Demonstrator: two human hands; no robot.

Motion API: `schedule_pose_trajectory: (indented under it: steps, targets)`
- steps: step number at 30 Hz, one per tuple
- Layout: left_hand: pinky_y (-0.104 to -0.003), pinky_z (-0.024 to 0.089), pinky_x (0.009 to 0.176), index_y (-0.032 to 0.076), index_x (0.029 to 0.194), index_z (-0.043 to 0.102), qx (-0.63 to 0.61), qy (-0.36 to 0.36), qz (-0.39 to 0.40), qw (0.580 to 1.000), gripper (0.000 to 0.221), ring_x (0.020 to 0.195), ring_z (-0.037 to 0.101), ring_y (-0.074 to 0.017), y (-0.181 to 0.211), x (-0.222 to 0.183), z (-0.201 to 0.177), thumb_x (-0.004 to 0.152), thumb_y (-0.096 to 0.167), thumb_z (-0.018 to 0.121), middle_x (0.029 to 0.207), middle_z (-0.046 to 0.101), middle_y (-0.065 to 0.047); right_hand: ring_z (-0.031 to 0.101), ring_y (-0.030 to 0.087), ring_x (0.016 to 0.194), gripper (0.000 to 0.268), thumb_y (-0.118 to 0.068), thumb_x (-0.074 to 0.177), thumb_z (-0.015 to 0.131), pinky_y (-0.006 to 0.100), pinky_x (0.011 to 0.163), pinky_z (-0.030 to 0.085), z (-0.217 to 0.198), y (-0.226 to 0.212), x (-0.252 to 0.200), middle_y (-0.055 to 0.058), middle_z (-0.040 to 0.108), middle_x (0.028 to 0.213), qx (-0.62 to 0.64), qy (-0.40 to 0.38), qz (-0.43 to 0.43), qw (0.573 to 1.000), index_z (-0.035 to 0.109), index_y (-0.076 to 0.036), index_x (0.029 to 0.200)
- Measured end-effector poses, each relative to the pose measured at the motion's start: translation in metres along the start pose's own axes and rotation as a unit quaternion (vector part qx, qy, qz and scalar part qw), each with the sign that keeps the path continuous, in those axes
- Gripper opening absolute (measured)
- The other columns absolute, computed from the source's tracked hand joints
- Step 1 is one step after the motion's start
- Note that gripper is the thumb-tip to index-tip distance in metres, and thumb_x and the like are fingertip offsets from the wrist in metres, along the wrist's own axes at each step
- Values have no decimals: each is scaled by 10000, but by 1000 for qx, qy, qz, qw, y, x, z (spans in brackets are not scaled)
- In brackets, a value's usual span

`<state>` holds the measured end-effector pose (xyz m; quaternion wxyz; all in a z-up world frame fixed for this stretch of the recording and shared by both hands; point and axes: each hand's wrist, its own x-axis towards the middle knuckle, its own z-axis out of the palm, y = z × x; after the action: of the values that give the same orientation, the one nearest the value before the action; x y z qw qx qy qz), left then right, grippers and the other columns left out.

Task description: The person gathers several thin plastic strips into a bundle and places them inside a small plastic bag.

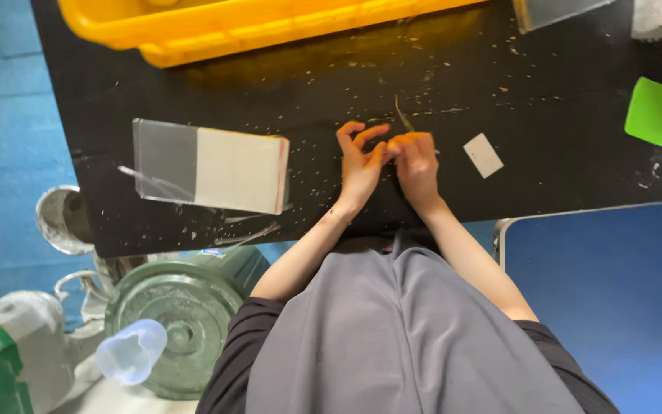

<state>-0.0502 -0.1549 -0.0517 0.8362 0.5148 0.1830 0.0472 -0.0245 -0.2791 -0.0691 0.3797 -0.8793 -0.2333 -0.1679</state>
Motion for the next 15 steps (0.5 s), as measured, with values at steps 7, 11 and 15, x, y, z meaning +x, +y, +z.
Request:
schedule_pose_trajectory:
  steps: [7,11,15]
  targets:
    - [-270,524,946,151,1154,528,121,-30,245,961,166,1028,699,-144,25,89,84,1030,56,585,1126,706,-51,633,119,879,162,-61,1057,511,260,847,519,-64,93,30,42,665,955,297,171,289,894,559,-168,946]
    - [-301,555,1041,85,1230,602,247,3,319,915,197,1172,632,-185,35,139,112,1034,67,611,1244,601,-71,686,180,918,131,-121,1029,632,315,867,595,-97,136,49,113,632,1270,435,171,302,831,600,-173,913]
    - [-341,529,1066,109,1213,557,275,106,338,894,264,1221,554,-194,21,168,133,1000,107,711,1250,502,-57,722,241,980,215,-248,1074,592,366,895,574,-95,157,70,167,601,1389,395,78,211,891,626,-90,932]
